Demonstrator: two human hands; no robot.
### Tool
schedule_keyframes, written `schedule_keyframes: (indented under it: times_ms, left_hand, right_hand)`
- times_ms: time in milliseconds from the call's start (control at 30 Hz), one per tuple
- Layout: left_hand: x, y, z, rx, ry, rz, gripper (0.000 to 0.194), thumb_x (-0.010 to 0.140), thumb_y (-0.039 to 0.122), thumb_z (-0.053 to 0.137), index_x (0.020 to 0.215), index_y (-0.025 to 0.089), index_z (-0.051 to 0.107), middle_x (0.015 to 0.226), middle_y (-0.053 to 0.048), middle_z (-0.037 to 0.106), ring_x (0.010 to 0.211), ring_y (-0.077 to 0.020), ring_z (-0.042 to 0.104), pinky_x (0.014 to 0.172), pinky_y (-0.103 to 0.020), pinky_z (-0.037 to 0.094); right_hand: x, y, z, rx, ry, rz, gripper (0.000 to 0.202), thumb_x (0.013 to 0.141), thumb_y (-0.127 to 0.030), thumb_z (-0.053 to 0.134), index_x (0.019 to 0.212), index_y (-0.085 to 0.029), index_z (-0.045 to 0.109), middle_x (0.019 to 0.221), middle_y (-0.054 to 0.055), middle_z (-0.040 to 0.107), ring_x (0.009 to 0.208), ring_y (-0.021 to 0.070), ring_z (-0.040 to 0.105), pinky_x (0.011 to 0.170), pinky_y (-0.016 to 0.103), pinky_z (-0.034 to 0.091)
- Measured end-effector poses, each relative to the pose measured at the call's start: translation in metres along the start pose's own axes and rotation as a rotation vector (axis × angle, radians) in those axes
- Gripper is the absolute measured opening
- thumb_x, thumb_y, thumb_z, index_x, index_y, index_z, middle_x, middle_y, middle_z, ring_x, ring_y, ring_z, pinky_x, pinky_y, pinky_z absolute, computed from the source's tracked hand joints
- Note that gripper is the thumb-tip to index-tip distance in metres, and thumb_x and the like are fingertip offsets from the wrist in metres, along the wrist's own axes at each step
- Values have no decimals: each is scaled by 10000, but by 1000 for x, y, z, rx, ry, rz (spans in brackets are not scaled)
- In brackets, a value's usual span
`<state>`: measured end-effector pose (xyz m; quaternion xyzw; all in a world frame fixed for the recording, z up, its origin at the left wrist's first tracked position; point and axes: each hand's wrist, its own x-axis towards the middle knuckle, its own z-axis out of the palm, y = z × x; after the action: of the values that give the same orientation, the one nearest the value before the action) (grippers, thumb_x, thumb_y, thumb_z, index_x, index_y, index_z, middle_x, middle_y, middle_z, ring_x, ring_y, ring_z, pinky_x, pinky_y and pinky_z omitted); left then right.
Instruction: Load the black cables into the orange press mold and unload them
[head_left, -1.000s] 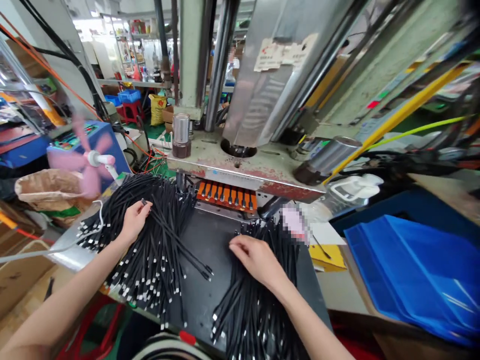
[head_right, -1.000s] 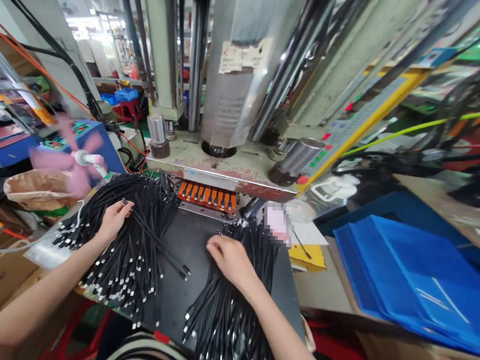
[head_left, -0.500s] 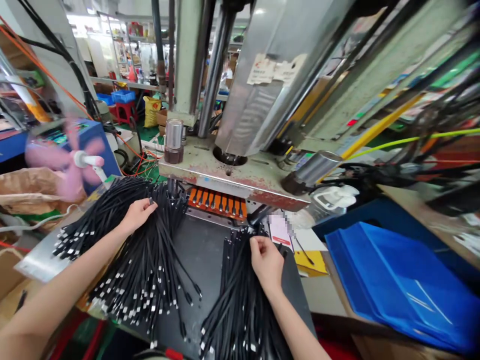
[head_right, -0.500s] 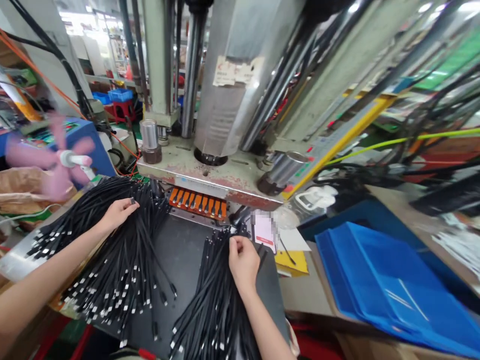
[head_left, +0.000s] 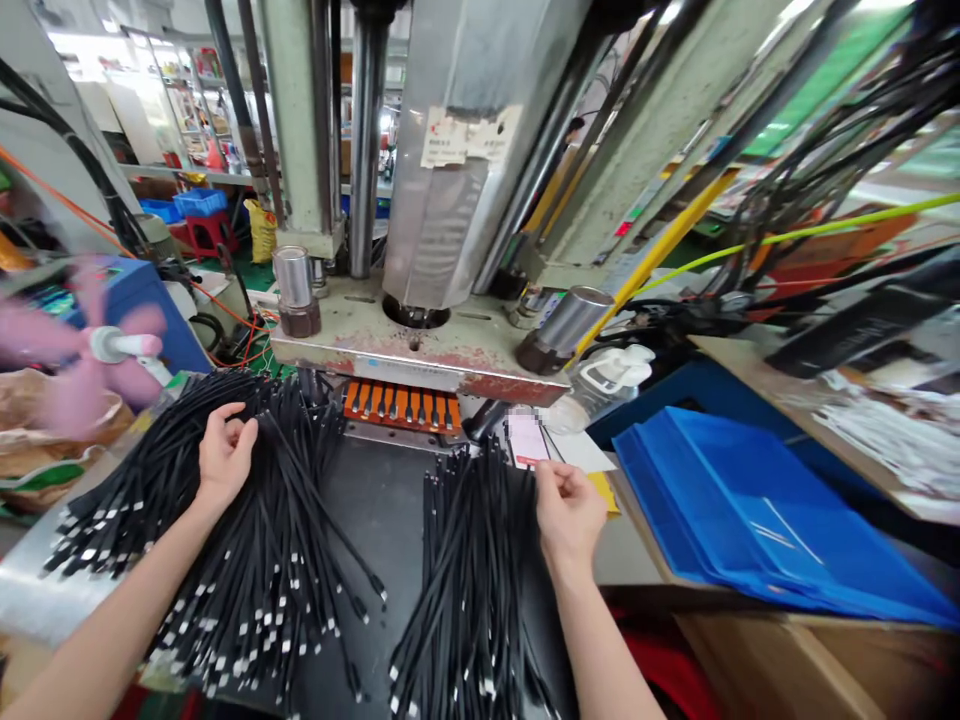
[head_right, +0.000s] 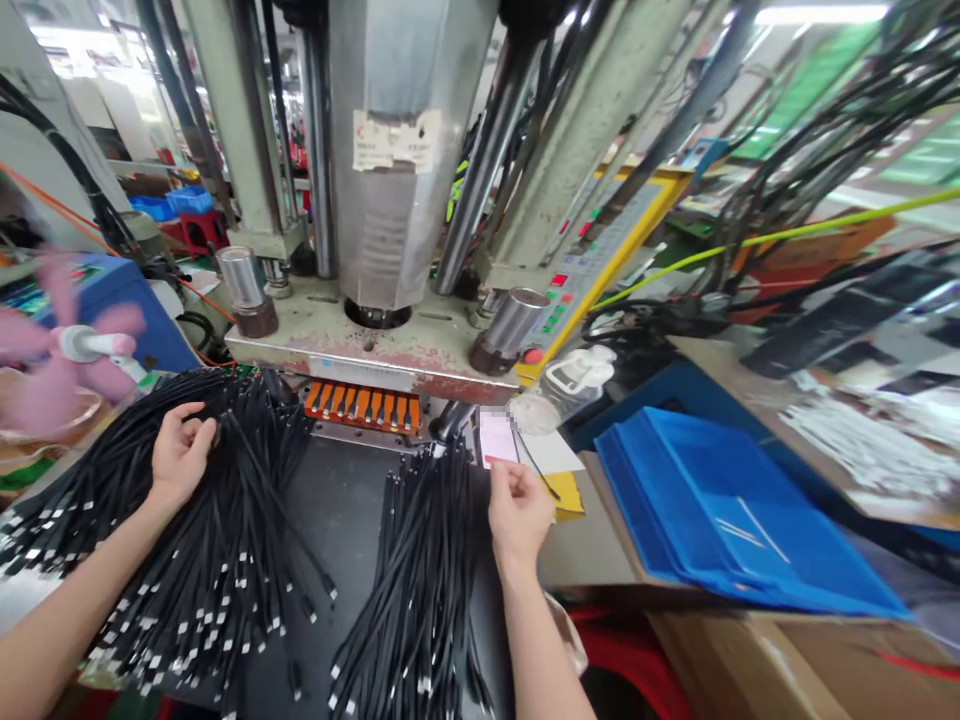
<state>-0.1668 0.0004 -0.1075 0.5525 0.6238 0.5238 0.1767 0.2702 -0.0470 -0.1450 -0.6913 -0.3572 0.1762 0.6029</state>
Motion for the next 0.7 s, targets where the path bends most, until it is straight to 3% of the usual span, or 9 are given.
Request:
schedule_keyframes:
  times_ms: [133, 200, 267, 400, 467, 600, 700]
  left_hand:
    - [-4, 7, -6, 23, -4, 106, 319, 832, 360, 560, 1093, 178, 536, 571, 75, 403, 495, -94, 382, 502, -210, 319]
    - [-4, 14, -9, 43, -88, 149, 278, 845, 380, 549, 1021, 166, 570, 583, 58, 440, 505, -94, 403, 507, -213, 330]
    - [0, 27, -11, 76, -314, 205, 266, 852, 398, 544, 956, 159, 595, 613, 34, 505, 530, -99, 454, 527, -216, 365]
    - [9, 65, 8, 147, -960, 399, 234, 875, 356, 548, 1000, 173, 622, 890, -38, 634, 763, -134, 590, 694, -237, 474]
    - [13, 78, 26, 142, -1115, 491, 247, 875, 329, 556, 1069, 189, 618, 1126, -79, 601, 974, -169, 592, 799, -261, 495]
    - [17, 83, 57, -19, -1076, 467, 297, 873, 307, 558, 1146, 196, 598, 1289, -117, 533, 1147, -207, 543, 851, -295, 512]
    - [18, 77, 63, -212, -974, 344, 243, 861, 325, 578, 1035, 170, 645, 1262, -125, 559, 1119, -213, 564, 825, -293, 514]
  right_hand:
    - [11, 17, -2, 7, -57, 92, 455, 656, -563, 654, 765, -121, 644, 584, 22, 596, 514, 144, 493, 530, 267, 386]
    - [12, 25, 0, -24, -87, 93, 467, 660, -569, 658, 776, -117, 653, 556, 12, 586, 500, 141, 484, 522, 264, 378]
    - [12, 29, 1, -45, -106, 78, 460, 675, -558, 657, 801, -115, 664, 549, 9, 588, 500, 140, 484, 521, 260, 372]
    - [11, 31, 2, -15, -110, 65, 457, 678, -559, 659, 794, -118, 665, 569, 13, 605, 504, 137, 491, 524, 255, 372]
    - [11, 31, 2, 13, -106, 64, 458, 676, -563, 658, 785, -119, 660, 579, 13, 609, 503, 134, 491, 526, 255, 372]
    - [11, 34, 2, 8, -97, 73, 475, 652, -586, 663, 773, -127, 656, 579, 17, 614, 510, 143, 509, 529, 262, 386]
    - [7, 29, 0, -24, -88, 30, 462, 689, -594, 632, 765, -138, 643, 590, 24, 621, 517, 153, 525, 530, 267, 399]
